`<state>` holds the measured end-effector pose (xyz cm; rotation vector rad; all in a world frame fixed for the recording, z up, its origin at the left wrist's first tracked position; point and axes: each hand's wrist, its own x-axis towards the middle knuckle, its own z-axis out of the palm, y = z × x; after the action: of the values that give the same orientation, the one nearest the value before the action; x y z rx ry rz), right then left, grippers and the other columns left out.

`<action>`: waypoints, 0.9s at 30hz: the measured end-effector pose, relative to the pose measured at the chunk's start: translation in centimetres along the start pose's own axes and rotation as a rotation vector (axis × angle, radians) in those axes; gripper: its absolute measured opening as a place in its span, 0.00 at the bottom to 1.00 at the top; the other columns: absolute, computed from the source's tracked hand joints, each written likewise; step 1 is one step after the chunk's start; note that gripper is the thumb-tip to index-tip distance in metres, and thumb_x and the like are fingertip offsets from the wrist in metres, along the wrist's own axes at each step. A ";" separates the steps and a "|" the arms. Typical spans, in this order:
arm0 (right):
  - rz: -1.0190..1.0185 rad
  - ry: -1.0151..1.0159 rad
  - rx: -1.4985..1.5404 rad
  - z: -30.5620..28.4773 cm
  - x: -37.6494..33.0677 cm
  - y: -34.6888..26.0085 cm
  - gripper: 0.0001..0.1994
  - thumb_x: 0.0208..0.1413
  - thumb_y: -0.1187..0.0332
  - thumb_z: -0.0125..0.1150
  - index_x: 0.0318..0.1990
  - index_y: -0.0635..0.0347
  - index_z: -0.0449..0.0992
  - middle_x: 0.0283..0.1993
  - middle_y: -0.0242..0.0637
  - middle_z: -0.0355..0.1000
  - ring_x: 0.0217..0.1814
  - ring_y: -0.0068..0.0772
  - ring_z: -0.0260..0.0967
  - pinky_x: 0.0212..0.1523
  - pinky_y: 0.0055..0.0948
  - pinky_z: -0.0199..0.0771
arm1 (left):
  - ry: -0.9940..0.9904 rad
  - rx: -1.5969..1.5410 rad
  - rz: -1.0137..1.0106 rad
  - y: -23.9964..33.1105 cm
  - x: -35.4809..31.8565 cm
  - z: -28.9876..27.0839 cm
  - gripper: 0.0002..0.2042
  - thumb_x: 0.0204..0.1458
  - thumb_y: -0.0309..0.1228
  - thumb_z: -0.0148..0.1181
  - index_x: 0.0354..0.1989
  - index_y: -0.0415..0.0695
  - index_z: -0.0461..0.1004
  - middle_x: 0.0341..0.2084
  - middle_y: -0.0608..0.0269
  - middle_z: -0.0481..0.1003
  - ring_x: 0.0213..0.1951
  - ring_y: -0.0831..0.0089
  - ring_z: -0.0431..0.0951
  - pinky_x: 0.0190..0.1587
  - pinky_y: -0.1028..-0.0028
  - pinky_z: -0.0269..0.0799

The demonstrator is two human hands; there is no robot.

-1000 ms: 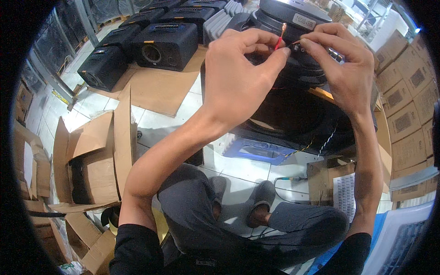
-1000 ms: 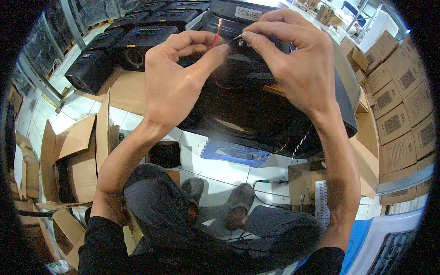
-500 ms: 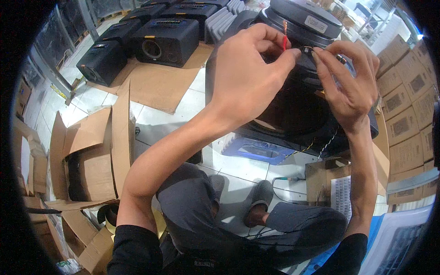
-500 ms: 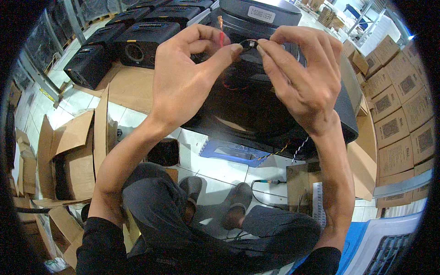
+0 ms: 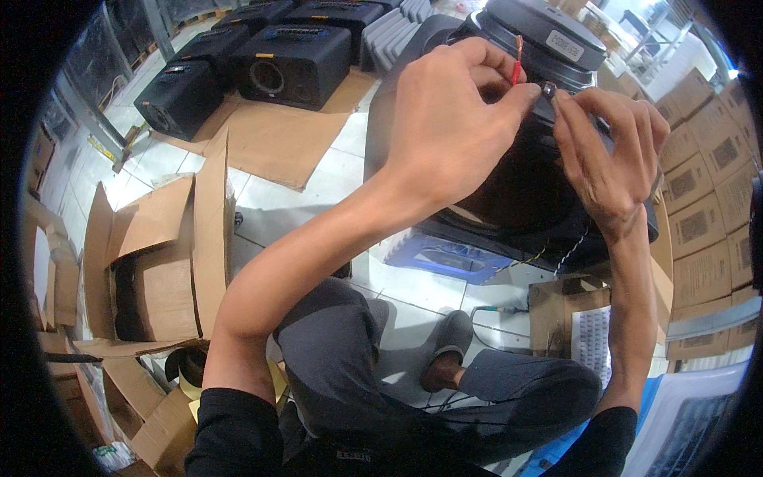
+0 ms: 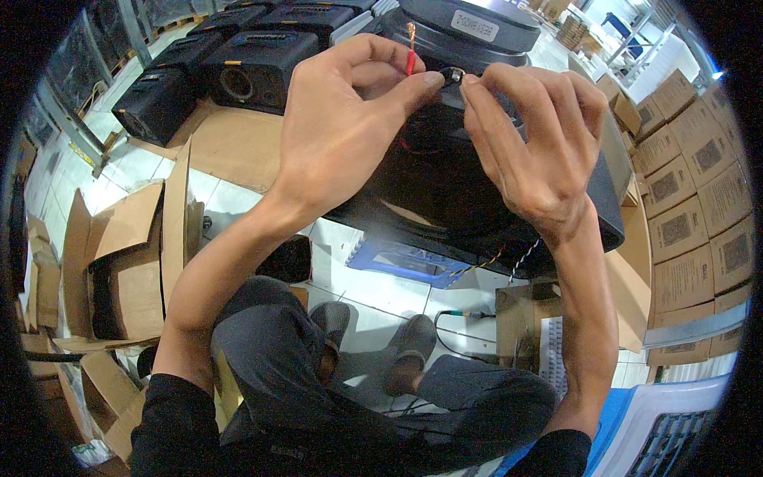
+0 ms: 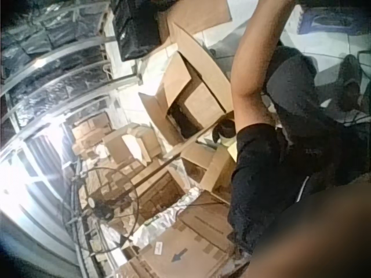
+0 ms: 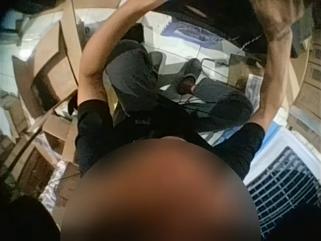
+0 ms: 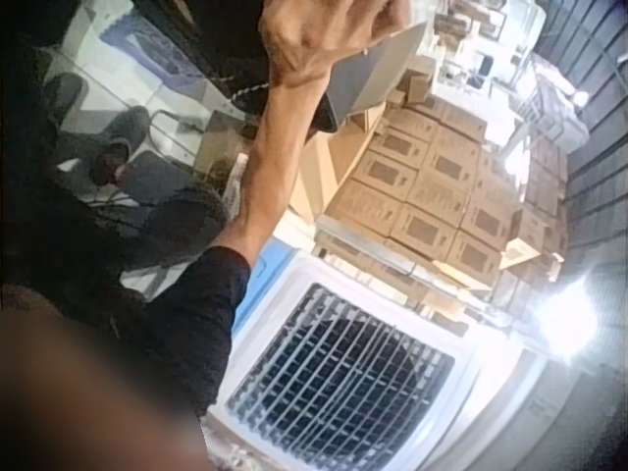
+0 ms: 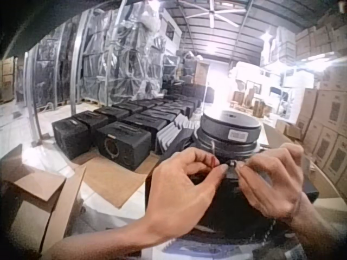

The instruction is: The person sits on the floor and assembles a portable speaker by connecting wires to internal components and attaching a circular part. They retrieve parts from a nearby box and secure connections by hand.

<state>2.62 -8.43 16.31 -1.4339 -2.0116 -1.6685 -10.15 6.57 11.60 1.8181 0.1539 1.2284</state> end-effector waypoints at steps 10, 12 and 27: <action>-0.164 -0.131 -0.043 -0.6 1.8 0.0 0.15 0.41 0.72 0.68 0.40 0.66 0.81 0.43 0.38 0.76 0.43 0.37 0.75 0.49 0.38 0.67 | -0.011 -0.080 -0.022 -0.6 0.2 0.3 0.09 0.56 0.29 0.69 0.37 0.35 0.79 0.22 0.63 0.81 0.23 0.85 0.74 0.26 0.80 0.69; -0.241 -0.250 -0.034 -1.4 3.0 0.7 0.16 0.40 0.72 0.66 0.40 0.67 0.80 0.45 0.40 0.75 0.44 0.39 0.75 0.50 0.40 0.68 | -0.015 -0.111 -0.041 -0.6 0.2 0.2 0.09 0.56 0.29 0.69 0.37 0.35 0.78 0.21 0.63 0.80 0.22 0.84 0.74 0.25 0.80 0.68; 0.651 -0.622 0.310 -2.1 8.1 0.6 0.10 0.57 0.71 0.64 0.40 0.71 0.83 0.32 0.40 0.80 0.32 0.25 0.74 0.38 0.27 0.72 | -0.014 -0.036 -0.007 -0.4 -0.2 -0.6 0.15 0.53 0.34 0.70 0.37 0.32 0.79 0.24 0.57 0.83 0.24 0.81 0.78 0.28 0.76 0.74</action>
<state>-2.06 -5.74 22.69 -2.3188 -1.6252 -0.6651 -10.56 7.08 11.25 1.7935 0.1290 1.2061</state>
